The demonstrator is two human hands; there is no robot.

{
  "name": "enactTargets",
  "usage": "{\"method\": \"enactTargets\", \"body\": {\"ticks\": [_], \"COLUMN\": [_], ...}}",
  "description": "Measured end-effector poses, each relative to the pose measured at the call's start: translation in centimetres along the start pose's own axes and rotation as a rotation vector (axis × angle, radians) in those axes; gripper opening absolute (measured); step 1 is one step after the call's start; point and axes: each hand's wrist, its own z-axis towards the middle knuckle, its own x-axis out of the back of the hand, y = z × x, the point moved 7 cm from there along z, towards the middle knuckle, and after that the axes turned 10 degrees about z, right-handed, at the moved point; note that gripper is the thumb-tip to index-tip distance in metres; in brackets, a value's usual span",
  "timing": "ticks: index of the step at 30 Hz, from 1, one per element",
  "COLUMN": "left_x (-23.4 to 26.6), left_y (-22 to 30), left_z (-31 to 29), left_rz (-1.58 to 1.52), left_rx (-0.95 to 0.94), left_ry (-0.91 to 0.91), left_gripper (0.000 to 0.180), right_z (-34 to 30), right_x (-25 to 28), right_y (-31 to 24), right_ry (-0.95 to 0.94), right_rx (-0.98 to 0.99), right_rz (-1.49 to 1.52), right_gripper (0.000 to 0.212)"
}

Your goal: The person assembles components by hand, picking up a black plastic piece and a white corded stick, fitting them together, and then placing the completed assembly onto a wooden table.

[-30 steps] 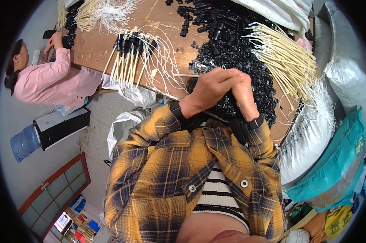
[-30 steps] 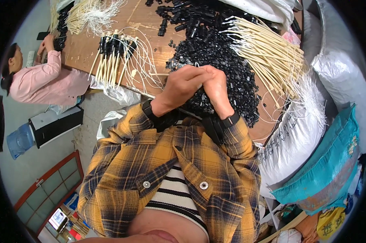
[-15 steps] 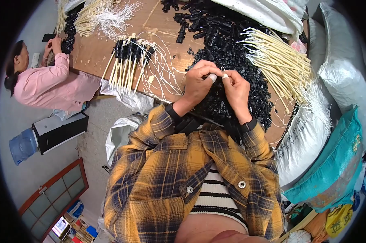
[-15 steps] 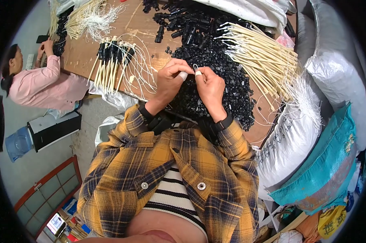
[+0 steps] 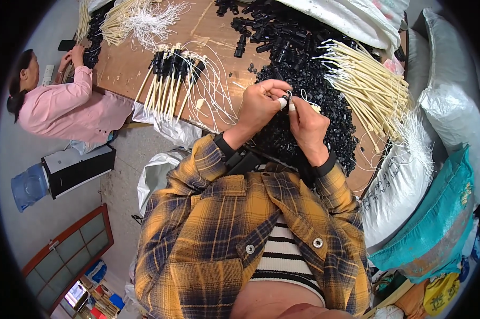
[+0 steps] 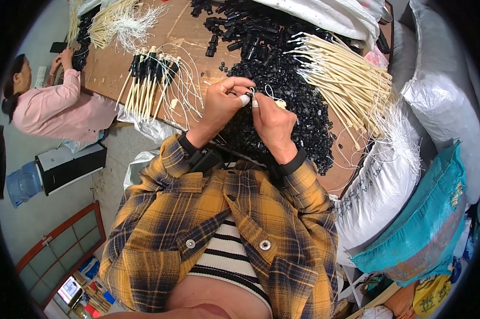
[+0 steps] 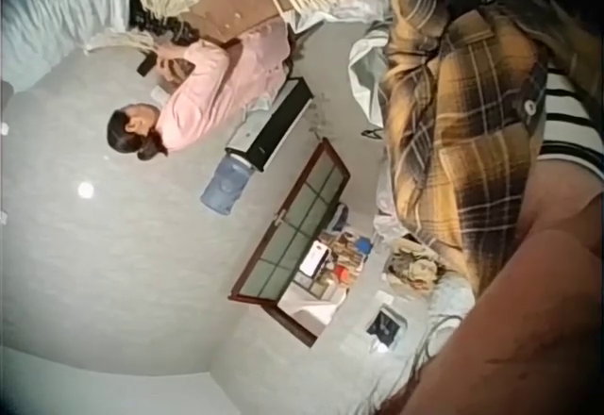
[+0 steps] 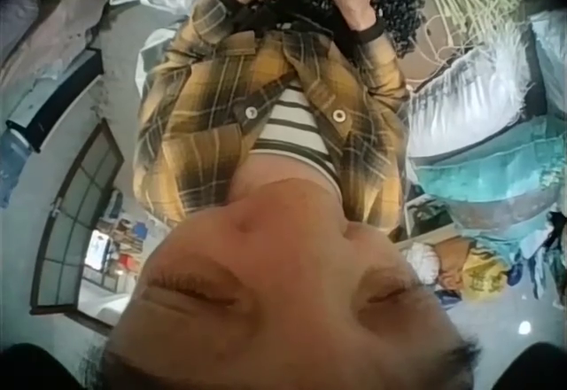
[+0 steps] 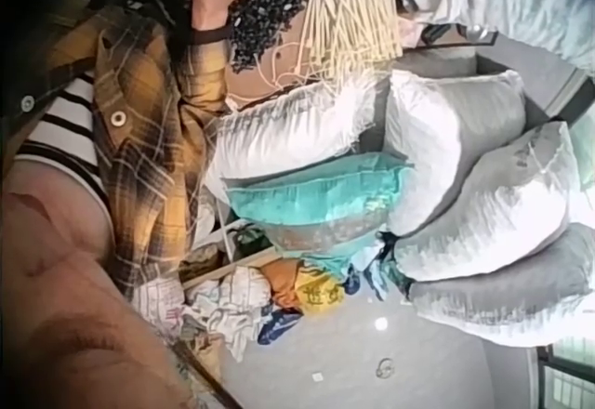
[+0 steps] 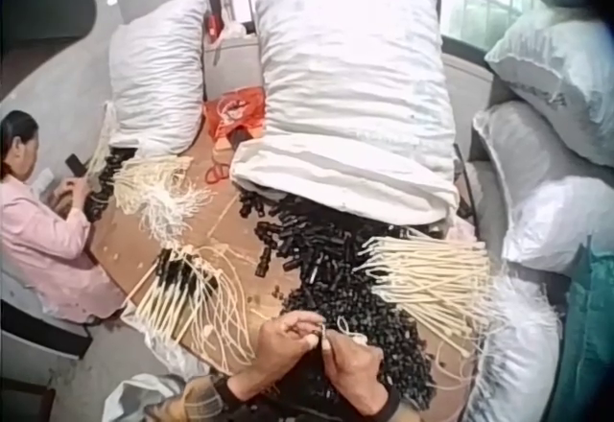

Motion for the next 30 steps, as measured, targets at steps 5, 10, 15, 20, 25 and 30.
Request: {"method": "enactTargets", "body": {"ticks": [5, 10, 15, 20, 25, 30], "left_x": [1.3, -2.1, -2.1, 0.1, 0.2, 0.2], "left_y": [4.1, 6.2, 5.2, 3.2, 0.9, -0.3], "left_z": [-0.8, -3.5, -3.1, -1.8, -0.8, -0.3], "left_rz": [0.7, 0.724, 0.475, 0.355, 0.129, 0.061], "left_rx": [-0.563, -0.855, -0.774, -0.494, -0.101, 0.022], "left_ry": [0.236, 0.167, 0.043, 0.062, 0.004, 0.005], "left_gripper": [0.018, 0.012, 0.024, 0.026, 0.021, 0.01], "right_z": [-0.1, -0.9, -1.2, -1.0, -0.5, -0.2], "right_x": [0.6, -1.1, -0.9, -0.4, 0.0, -0.1], "right_y": [2.2, 4.0, 4.1, 3.8, 1.4, -0.3], "right_ry": [0.032, -0.135, -0.073, -0.08, 0.006, -0.033], "right_rx": [-0.257, -0.44, -0.453, -0.432, -0.144, -0.002], "right_rz": [0.074, 0.188, 0.344, 0.156, -0.014, 0.04], "right_gripper": [0.006, 0.01, 0.009, 0.008, 0.008, 0.011]}}
